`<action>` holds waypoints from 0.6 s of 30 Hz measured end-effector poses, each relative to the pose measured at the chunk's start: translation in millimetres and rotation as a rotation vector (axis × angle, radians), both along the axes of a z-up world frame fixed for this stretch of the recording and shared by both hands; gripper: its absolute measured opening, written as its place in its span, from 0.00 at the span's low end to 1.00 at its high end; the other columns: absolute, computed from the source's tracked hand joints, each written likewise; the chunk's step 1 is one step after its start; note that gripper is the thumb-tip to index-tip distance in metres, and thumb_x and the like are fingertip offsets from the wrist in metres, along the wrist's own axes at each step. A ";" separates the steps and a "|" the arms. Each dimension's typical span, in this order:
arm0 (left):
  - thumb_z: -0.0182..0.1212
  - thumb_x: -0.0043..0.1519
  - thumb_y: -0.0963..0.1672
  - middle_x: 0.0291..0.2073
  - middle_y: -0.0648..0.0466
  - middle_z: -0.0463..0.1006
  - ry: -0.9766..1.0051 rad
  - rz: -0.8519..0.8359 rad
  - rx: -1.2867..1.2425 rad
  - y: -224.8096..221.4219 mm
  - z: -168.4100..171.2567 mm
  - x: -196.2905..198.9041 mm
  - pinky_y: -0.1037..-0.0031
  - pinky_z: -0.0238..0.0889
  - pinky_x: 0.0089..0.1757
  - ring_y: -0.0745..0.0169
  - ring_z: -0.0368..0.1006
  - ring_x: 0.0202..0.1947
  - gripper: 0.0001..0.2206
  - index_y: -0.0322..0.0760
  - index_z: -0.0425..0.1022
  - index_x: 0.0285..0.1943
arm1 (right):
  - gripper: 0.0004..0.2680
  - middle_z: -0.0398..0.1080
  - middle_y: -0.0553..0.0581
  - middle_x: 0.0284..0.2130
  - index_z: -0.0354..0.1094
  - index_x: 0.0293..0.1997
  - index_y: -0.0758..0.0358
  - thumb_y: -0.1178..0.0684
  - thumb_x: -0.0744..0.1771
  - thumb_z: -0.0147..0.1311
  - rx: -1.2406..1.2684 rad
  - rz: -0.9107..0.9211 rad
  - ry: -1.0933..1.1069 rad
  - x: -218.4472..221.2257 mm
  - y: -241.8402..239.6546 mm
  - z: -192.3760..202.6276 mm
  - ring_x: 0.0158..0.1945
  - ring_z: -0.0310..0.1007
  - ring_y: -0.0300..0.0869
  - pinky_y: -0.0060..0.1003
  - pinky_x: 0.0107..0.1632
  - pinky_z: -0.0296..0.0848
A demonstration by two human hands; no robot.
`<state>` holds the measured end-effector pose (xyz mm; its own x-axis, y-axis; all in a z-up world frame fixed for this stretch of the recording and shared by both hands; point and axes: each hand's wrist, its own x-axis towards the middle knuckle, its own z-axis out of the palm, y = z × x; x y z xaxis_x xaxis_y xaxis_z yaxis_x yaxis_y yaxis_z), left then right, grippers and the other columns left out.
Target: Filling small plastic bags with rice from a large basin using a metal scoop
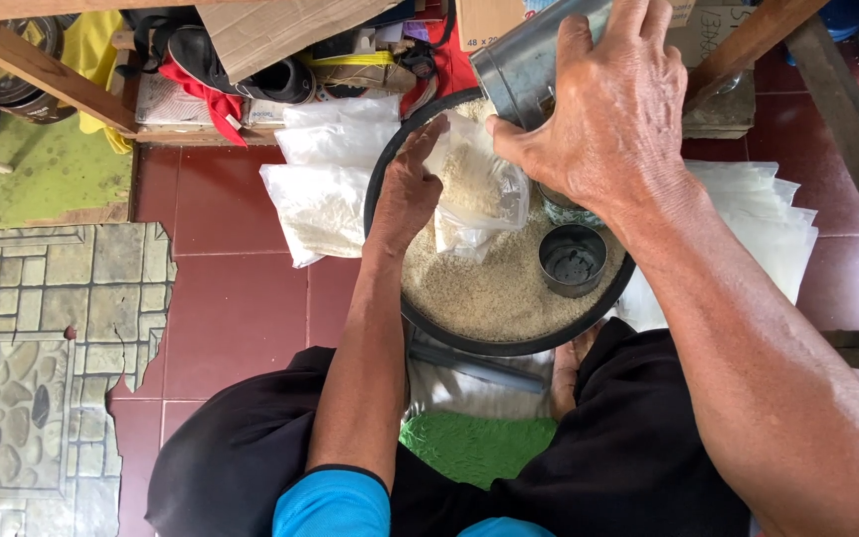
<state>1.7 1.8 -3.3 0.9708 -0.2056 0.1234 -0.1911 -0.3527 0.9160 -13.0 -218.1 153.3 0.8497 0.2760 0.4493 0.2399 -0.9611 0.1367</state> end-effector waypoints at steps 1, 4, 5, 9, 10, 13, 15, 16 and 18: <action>0.39 0.51 0.31 0.72 0.49 0.65 -0.005 -0.001 0.003 0.3 0.0 -0.6 0.74 0.60 0.58 0.54 0.60 0.73 0.38 0.44 0.63 0.75 | 0.37 0.49 0.72 0.63 0.69 0.65 0.70 0.20 0.65 0.72 -0.005 0.006 -0.006 -0.5 0.0 -0.7 0.66 0.52 0.67 0.70 0.46 0.77; 0.40 0.50 0.31 0.71 0.49 0.66 -0.009 0.003 0.021 -0.2 2.3 -1.0 0.75 0.64 0.53 0.55 0.63 0.71 0.38 0.44 0.63 0.75 | 0.35 0.52 0.70 0.58 0.70 0.59 0.70 0.21 0.63 0.71 -0.016 0.012 -0.038 -4.7 7.3 12.2 0.61 0.56 0.65 0.64 0.42 0.77; 0.40 0.49 0.32 0.71 0.49 0.67 -0.009 0.008 0.036 -0.7 3.1 -1.2 0.75 0.64 0.54 0.55 0.65 0.70 0.39 0.44 0.64 0.74 | 0.34 0.57 0.68 0.52 0.71 0.51 0.71 0.22 0.60 0.70 -0.024 0.013 -0.062 -6.8 10.9 18.8 0.55 0.62 0.62 0.57 0.37 0.78; 0.40 0.49 0.32 0.71 0.49 0.67 -0.008 0.001 0.025 -0.7 4.8 -2.0 0.73 0.60 0.60 0.54 0.62 0.72 0.38 0.42 0.64 0.74 | 0.35 0.55 0.71 0.56 0.70 0.55 0.73 0.23 0.61 0.72 0.004 0.023 -0.030 -1.8 5.1 9.1 0.59 0.60 0.65 0.62 0.38 0.78; 0.40 0.49 0.32 0.71 0.50 0.68 -0.005 0.001 0.018 -0.9 4.5 -2.1 0.74 0.61 0.58 0.56 0.63 0.71 0.38 0.43 0.64 0.74 | 0.35 0.54 0.71 0.58 0.70 0.58 0.72 0.23 0.62 0.72 0.004 0.017 -0.027 -0.3 2.6 5.5 0.60 0.58 0.66 0.64 0.40 0.77; 0.40 0.49 0.32 0.70 0.52 0.69 -0.008 0.004 0.024 -1.1 0.5 -0.4 0.75 0.63 0.56 0.57 0.64 0.71 0.38 0.45 0.64 0.74 | 0.36 0.55 0.70 0.56 0.70 0.57 0.72 0.22 0.61 0.71 -0.014 0.009 -0.050 -1.2 0.4 7.0 0.59 0.59 0.64 0.62 0.40 0.77; 0.39 0.50 0.31 0.70 0.52 0.69 -0.014 0.009 0.037 -0.2 2.2 -1.0 0.75 0.63 0.56 0.57 0.65 0.70 0.39 0.46 0.64 0.74 | 0.36 0.57 0.68 0.52 0.71 0.54 0.73 0.22 0.60 0.70 -0.032 0.009 -0.075 -2.5 0.3 8.4 0.56 0.61 0.63 0.58 0.37 0.77; 0.39 0.50 0.31 0.70 0.51 0.69 -0.007 0.008 0.022 -0.3 5.7 -2.3 0.76 0.64 0.55 0.56 0.64 0.71 0.38 0.45 0.64 0.74 | 0.36 0.55 0.70 0.56 0.70 0.57 0.72 0.22 0.61 0.71 -0.031 0.015 -0.058 -3.1 -0.8 7.3 0.59 0.59 0.64 0.61 0.39 0.77; 0.38 0.50 0.31 0.70 0.50 0.69 0.000 0.005 0.006 0.4 7.6 -2.7 0.77 0.65 0.54 0.56 0.64 0.71 0.38 0.44 0.65 0.73 | 0.37 0.53 0.71 0.59 0.70 0.61 0.72 0.21 0.63 0.71 -0.029 0.019 -0.041 -4.5 -0.7 7.8 0.63 0.56 0.66 0.64 0.41 0.78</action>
